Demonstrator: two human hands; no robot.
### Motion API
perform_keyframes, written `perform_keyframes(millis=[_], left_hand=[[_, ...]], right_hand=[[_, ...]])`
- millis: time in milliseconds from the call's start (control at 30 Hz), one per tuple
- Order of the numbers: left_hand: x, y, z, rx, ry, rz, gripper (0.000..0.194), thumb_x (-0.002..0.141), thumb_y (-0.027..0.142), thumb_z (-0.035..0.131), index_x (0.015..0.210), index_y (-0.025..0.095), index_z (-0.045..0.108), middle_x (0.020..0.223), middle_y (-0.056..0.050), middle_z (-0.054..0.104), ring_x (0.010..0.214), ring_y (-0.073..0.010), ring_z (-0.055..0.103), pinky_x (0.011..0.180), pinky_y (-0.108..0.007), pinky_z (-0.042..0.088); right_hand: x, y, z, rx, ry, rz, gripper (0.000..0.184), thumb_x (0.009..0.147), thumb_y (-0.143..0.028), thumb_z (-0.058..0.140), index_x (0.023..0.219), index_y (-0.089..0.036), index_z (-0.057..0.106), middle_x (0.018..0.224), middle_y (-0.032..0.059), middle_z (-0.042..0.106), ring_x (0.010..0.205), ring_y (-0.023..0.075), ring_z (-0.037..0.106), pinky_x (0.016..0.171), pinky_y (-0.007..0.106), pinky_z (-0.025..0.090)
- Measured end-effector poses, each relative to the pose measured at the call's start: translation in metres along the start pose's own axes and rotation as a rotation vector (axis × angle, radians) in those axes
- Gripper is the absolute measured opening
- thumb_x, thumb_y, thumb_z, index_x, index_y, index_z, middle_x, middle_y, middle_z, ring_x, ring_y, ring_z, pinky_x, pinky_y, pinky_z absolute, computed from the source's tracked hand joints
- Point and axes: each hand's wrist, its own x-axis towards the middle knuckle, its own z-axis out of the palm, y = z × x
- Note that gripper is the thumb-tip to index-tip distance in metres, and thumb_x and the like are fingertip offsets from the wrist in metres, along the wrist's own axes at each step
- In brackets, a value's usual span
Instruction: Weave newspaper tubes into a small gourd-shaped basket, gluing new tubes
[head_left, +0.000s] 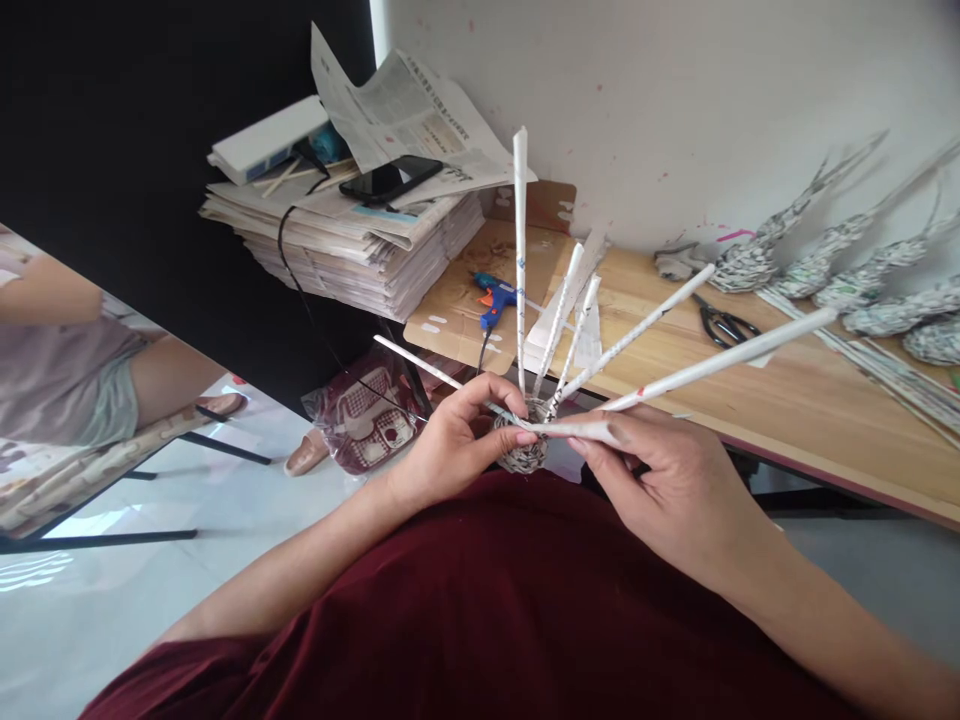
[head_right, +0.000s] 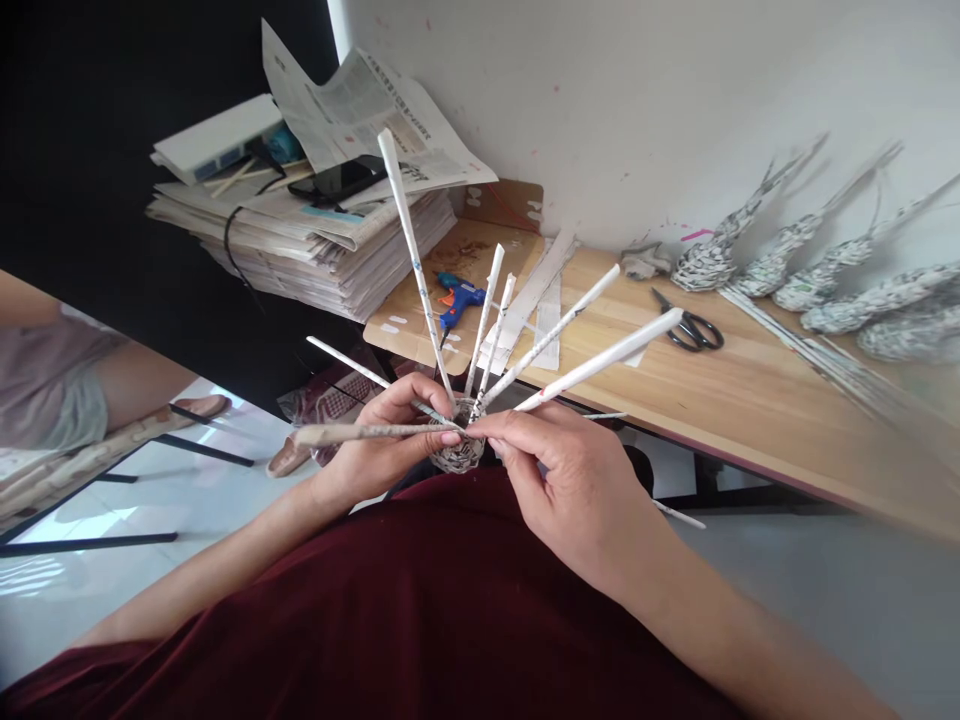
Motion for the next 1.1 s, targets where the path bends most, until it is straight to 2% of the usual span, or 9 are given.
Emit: perform_keyframes(millis=[267,467,833,967,1100], left_hand=[[-0.0016,-0.0003,0.0018,0.03,0.02,0.019,0.026,0.084,0.03,0.082,0.094,0.018,0.061,0.093,-0.003,0.061,0.079,-0.0121,0.058,0.068,-0.023,0.047],[-0.0029,-0.0005,0.0,0.127,0.022,0.083,0.021,0.087,0.029,0.078,0.096,0.018,0.063,0.092,-0.003,0.064,0.085,-0.0145,0.061,0.079,-0.027,0.05],[-0.0021,0.001,0.0003,0.15,0.003,0.114,0.019,0.088,0.028,0.077,0.092,0.018,0.061,0.091,-0.004,0.064,0.086,-0.0154,0.061,0.082,-0.028,0.049],[-0.0016,0.0029,0.0006,0.137,0.001,0.115,0.019,0.087,0.027,0.077,0.092,0.018,0.062,0.09,-0.003,0.064,0.084,-0.0145,0.06,0.08,-0.027,0.049],[-0.0014,0.0055,0.0012,0.125,-0.01,0.098,0.019,0.088,0.027,0.077,0.09,0.017,0.061,0.088,-0.002,0.063,0.082,-0.0138,0.059,0.079,-0.026,0.048]], right_hand=[[-0.0002,-0.0004,-0.0003,-0.012,-0.015,0.016,0.028,0.097,-0.016,0.056,0.11,-0.027,0.078,0.098,0.0045,0.079,0.089,0.0205,0.074,0.079,0.032,0.058],[-0.0018,0.0007,-0.0001,-0.007,-0.029,0.02,0.029,0.097,-0.014,0.056,0.111,-0.027,0.077,0.098,0.0027,0.079,0.086,0.0188,0.073,0.08,0.031,0.055],[-0.0004,0.0025,-0.0009,0.026,-0.002,-0.047,0.028,0.097,-0.013,0.055,0.109,-0.025,0.077,0.093,0.0031,0.077,0.084,0.0164,0.072,0.08,0.029,0.056],[-0.0005,0.003,-0.0007,0.026,0.004,-0.044,0.029,0.097,-0.014,0.055,0.108,-0.026,0.078,0.098,0.0034,0.078,0.088,0.017,0.073,0.083,0.029,0.058],[-0.0006,0.0023,-0.0009,-0.022,0.021,-0.045,0.029,0.096,-0.013,0.056,0.107,-0.027,0.079,0.095,0.0033,0.079,0.084,0.0179,0.074,0.078,0.029,0.058]])
